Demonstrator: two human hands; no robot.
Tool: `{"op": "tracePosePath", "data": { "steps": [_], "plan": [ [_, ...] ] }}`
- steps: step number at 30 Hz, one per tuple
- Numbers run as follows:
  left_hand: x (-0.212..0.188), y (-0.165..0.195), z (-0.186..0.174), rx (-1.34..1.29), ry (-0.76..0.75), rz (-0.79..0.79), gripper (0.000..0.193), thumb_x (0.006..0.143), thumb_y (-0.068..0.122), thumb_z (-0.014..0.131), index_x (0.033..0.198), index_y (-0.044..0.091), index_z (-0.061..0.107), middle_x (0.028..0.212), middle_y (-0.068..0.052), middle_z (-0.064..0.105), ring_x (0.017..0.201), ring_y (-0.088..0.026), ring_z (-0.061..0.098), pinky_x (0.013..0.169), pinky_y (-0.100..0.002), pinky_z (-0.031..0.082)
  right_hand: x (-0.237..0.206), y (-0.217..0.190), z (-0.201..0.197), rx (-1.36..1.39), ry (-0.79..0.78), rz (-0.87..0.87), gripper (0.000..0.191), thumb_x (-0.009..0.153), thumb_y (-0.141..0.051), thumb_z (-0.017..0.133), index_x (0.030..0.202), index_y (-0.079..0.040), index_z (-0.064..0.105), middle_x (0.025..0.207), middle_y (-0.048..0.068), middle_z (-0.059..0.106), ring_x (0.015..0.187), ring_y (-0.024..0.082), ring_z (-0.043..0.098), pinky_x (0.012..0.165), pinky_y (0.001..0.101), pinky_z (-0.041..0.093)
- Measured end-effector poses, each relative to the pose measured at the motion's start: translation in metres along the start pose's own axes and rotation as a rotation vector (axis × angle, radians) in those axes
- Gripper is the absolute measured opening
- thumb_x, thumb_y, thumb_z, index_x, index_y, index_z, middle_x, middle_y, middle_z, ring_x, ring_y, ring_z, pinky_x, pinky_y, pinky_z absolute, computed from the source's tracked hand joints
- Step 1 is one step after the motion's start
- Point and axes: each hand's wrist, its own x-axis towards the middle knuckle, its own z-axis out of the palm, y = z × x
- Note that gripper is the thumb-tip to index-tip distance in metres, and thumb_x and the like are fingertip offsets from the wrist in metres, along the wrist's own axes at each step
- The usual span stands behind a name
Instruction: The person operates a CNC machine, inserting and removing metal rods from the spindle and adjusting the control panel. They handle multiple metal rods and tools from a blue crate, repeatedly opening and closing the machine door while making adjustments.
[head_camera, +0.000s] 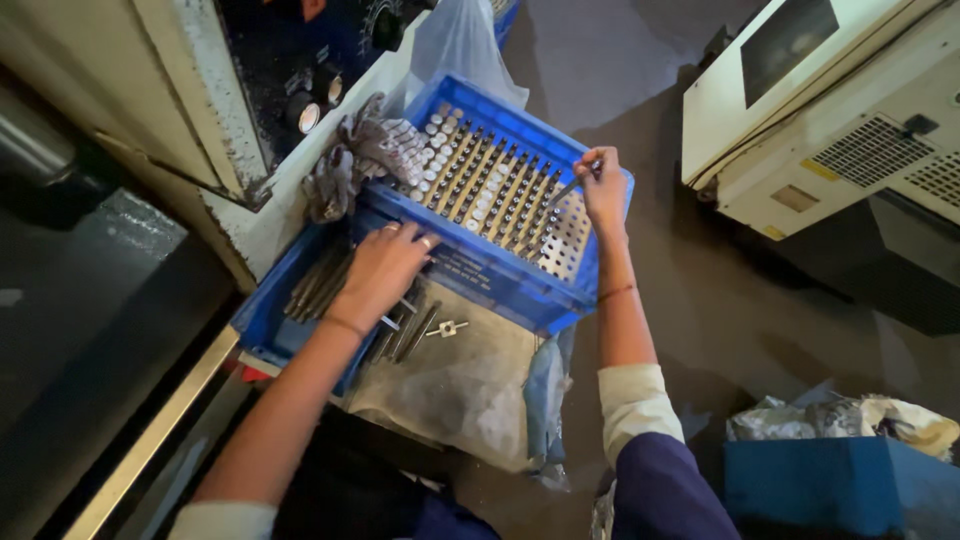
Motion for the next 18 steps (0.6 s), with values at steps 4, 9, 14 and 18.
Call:
{"op": "tracePosePath", "data": {
  "steps": [4, 9, 14, 18],
  "plan": [
    [-0.010, 0.028, -0.061, -0.043, 0.144, 0.112, 0.036, 0.088, 0.008, 0.060, 0.122, 0.011, 0.071, 0.122, -0.011, 0.068, 0.115, -0.032, 0.062, 0.096, -0.046, 0.049, 0.004, 0.011, 0.002, -0.144, 0.009, -0.027, 0.004, 0.095, 0.001, 0.064, 0.096, -0.003, 0.062, 0.081, 0.011, 0.070, 0.074, 0.018, 0.067, 0.071, 0.0313, 0.053],
    [-0.010, 0.052, -0.104, -0.062, 0.220, 0.159, 0.038, 0.086, 0.008, 0.062, 0.123, 0.009, 0.070, 0.124, -0.011, 0.067, 0.120, -0.031, 0.059, 0.100, -0.045, 0.047, -0.004, 0.002, -0.002, -0.278, 0.084, -0.219, 0.025, 0.080, 0.014, 0.054, 0.096, -0.004, 0.064, 0.087, 0.016, 0.073, 0.085, 0.027, 0.073, 0.076, 0.0360, 0.054],
    [-0.015, 0.061, -0.130, -0.011, 0.299, 0.224, 0.040, 0.083, 0.008, 0.062, 0.122, 0.008, 0.070, 0.127, -0.010, 0.066, 0.122, -0.029, 0.059, 0.104, -0.044, 0.046, -0.004, -0.007, 0.001, -0.292, 0.034, -0.258, 0.017, 0.087, 0.007, 0.057, 0.098, -0.003, 0.064, 0.094, 0.020, 0.072, 0.093, 0.040, 0.069, 0.077, 0.0451, 0.052],
    [-0.023, 0.065, -0.159, 0.027, 0.373, 0.248, 0.036, 0.086, 0.008, 0.064, 0.121, 0.008, 0.070, 0.125, -0.009, 0.066, 0.124, -0.028, 0.060, 0.105, -0.043, 0.046, 0.003, -0.003, 0.013, -0.349, 0.029, -0.279, 0.010, 0.095, 0.000, 0.060, 0.102, -0.004, 0.067, 0.097, 0.021, 0.069, 0.098, 0.043, 0.065, 0.081, 0.0490, 0.050]
  ]
}}
